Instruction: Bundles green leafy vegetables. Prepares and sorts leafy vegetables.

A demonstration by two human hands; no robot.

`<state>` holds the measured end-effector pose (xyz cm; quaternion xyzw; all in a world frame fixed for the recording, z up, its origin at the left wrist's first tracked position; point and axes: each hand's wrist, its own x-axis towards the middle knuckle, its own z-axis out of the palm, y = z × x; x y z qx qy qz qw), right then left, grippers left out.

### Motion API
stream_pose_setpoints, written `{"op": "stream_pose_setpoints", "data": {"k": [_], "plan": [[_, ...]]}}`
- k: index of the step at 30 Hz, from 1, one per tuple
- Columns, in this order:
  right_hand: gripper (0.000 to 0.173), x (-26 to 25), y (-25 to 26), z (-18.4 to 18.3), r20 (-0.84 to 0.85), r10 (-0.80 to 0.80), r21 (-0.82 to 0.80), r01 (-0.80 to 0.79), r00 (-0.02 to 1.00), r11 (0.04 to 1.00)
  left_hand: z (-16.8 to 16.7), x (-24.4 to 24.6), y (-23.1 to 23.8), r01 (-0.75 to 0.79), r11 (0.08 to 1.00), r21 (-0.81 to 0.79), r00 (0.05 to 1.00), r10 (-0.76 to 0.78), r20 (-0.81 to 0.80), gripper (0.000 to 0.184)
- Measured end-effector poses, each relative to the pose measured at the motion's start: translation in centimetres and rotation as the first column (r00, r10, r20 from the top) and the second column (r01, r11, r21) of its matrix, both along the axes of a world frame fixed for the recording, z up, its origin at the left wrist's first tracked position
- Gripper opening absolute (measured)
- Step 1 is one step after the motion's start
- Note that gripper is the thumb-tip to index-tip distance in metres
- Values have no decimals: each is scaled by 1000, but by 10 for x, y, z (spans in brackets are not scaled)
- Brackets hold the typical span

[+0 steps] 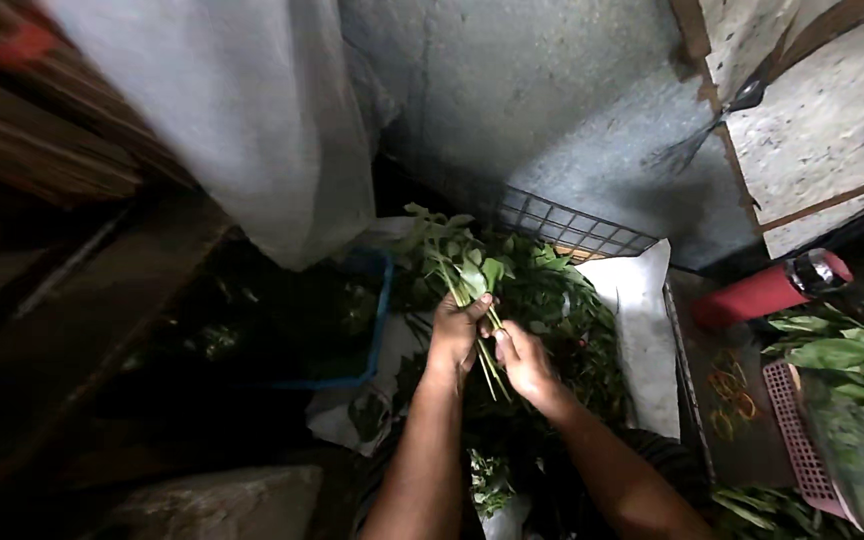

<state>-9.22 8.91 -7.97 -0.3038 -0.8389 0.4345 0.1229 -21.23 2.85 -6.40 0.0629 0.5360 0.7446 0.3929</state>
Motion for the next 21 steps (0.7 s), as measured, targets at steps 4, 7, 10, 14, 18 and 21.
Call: {"op": "stream_pose_setpoints", "data": {"k": [4,7,10,14,18,21], "plan": [[31,-24,-16,2,-44,-207,-45,205,977,978,1,2,-5,41,966,-257,991,-72,-115,25],[34,-29,-21,6,35,-177,-72,179,984,981,2,4,-9,89,963,-254,989,-116,-92,23],[41,-18,-28,-4,115,-74,-42,80,991,996,2,0,-11,57,964,-258,989,-89,-115,20],[41,14,-38,-39,125,8,77,-18,992,997,2,-1,-11,-60,965,-254,981,9,-195,24],[41,43,-18,-37,464,159,-26,-166,872,986,1,-10,-11,-215,973,-84,973,206,-102,24],[52,70,2,-57,400,-20,-74,54,916,996,4,-19,-14,-275,956,-97,961,271,-55,27]]}}
